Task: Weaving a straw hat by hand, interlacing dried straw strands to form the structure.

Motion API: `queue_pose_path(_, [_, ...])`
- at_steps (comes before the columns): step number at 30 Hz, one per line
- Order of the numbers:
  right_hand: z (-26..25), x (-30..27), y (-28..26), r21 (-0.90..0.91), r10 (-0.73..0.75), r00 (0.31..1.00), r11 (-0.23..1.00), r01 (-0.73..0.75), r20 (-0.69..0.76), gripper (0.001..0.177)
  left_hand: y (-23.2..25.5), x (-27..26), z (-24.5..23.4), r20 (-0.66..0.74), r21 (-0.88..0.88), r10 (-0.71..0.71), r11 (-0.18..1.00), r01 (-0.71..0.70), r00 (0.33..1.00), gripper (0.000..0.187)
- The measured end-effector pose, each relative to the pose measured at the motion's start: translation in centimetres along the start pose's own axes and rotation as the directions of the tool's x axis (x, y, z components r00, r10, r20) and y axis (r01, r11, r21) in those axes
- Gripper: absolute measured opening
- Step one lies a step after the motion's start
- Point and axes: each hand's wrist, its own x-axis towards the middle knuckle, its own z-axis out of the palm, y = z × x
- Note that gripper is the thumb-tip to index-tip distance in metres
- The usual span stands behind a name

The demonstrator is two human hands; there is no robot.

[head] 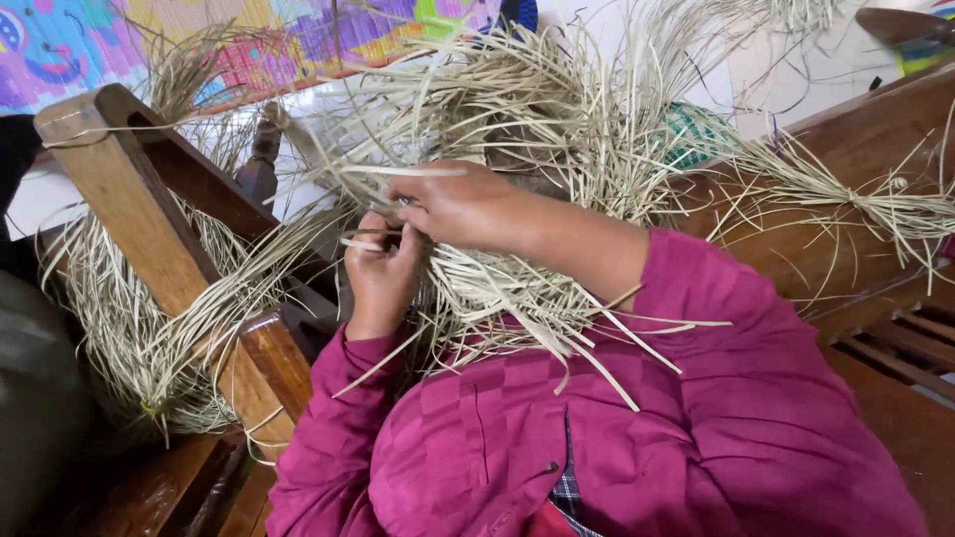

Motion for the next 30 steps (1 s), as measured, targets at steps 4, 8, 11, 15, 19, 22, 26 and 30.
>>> queue_pose_path(4, [2.2, 0.8, 1.6, 0.046, -0.030, 0.998, 0.998, 0.033, -0.060, 0.019, 1.6, -0.2, 0.1, -0.016, -0.146, -0.057, 0.988, 0.054, 0.998, 0.005])
queue_pose_path(8, [1.3, -1.9, 1.7, 0.241, -0.235, 0.950, 0.929, 0.282, -0.206, 0.015, 1.3, 0.6, -0.3, 0.095, -0.241, -0.166, 0.953, 0.184, 0.982, 0.014])
queue_pose_path(11, [1.2, -3.1, 1.9, 0.189, -0.296, 0.939, 0.926, 0.327, -0.175, 0.015, 2.2, 0.8, -0.4, 0.118, -0.287, -0.212, 0.928, 0.238, 0.970, 0.019])
queue_pose_path(15, [-1.5, -4.3, -1.2, 0.362, -0.363, 0.893, 0.821, 0.441, -0.265, 0.007, 2.2, 0.7, -0.1, 0.118, -0.220, -0.173, 0.956, 0.195, 0.978, 0.021])
queue_pose_path(19, [-2.3, -4.7, -1.3, 0.592, -0.208, 0.925, 0.718, 0.366, -0.319, 0.008, 1.9, 0.7, 0.3, 0.120, -0.279, -0.267, 0.915, 0.291, 0.956, 0.018])
queue_pose_path(22, [-0.8, -3.9, 0.2, 0.269, -0.049, 0.997, 0.961, 0.065, -0.066, 0.014, 2.3, 0.9, 0.4, 0.140, -0.331, -0.309, 0.881, 0.339, 0.941, 0.016])
queue_pose_path(26, [1.8, -3.8, 0.2, -0.071, 0.125, 0.991, 0.990, -0.121, 0.056, 0.025, 2.9, 0.3, 0.2, 0.185, -0.400, -0.320, 0.839, 0.369, 0.929, 0.015])
queue_pose_path(30, [2.8, -3.0, 1.3, -0.023, 0.192, 0.981, 0.981, -0.193, -0.023, 0.023, 3.8, 0.7, 0.5, 0.171, -0.403, -0.343, 0.831, 0.384, 0.923, 0.015])
